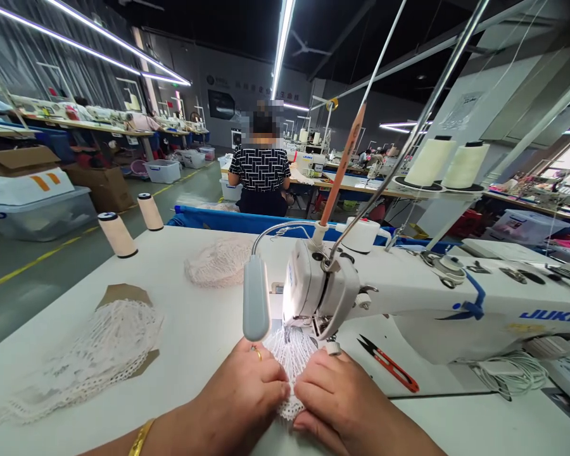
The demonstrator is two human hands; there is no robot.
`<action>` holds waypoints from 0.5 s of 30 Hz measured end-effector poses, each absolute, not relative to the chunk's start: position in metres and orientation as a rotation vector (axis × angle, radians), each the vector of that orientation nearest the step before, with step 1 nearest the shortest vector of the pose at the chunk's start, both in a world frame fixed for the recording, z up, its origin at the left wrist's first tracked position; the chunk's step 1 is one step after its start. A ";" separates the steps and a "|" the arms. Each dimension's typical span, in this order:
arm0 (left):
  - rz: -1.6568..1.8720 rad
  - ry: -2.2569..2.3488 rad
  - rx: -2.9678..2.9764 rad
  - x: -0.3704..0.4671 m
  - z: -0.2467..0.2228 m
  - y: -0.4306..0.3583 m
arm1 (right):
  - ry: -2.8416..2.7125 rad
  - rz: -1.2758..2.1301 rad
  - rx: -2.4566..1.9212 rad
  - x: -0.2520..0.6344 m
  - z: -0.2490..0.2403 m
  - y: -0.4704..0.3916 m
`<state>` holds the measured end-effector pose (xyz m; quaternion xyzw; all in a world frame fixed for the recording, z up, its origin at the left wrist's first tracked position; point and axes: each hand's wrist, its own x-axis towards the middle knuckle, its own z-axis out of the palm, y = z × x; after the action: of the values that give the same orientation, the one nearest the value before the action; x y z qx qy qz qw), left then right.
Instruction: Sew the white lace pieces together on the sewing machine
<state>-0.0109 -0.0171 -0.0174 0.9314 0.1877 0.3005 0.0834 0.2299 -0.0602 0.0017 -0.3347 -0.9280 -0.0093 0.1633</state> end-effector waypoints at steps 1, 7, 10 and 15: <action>0.900 0.567 2.784 -0.011 -0.018 -0.016 | -2.632 -0.033 -0.952 0.230 0.000 -0.059; 1.104 0.512 2.785 -0.004 -0.018 -0.005 | -2.460 -0.060 -0.944 0.227 -0.011 -0.053; 1.158 0.527 2.794 -0.001 -0.017 0.002 | -2.393 -0.062 -0.948 0.226 -0.014 -0.049; 1.008 0.631 2.803 -0.002 -0.017 0.009 | -2.352 -0.085 -1.063 0.227 -0.015 -0.046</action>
<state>-0.0024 0.0092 -0.0175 0.9195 0.2070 0.3306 0.0482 0.2268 -0.0459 -0.0153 -0.3955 -0.8755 -0.0318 0.2759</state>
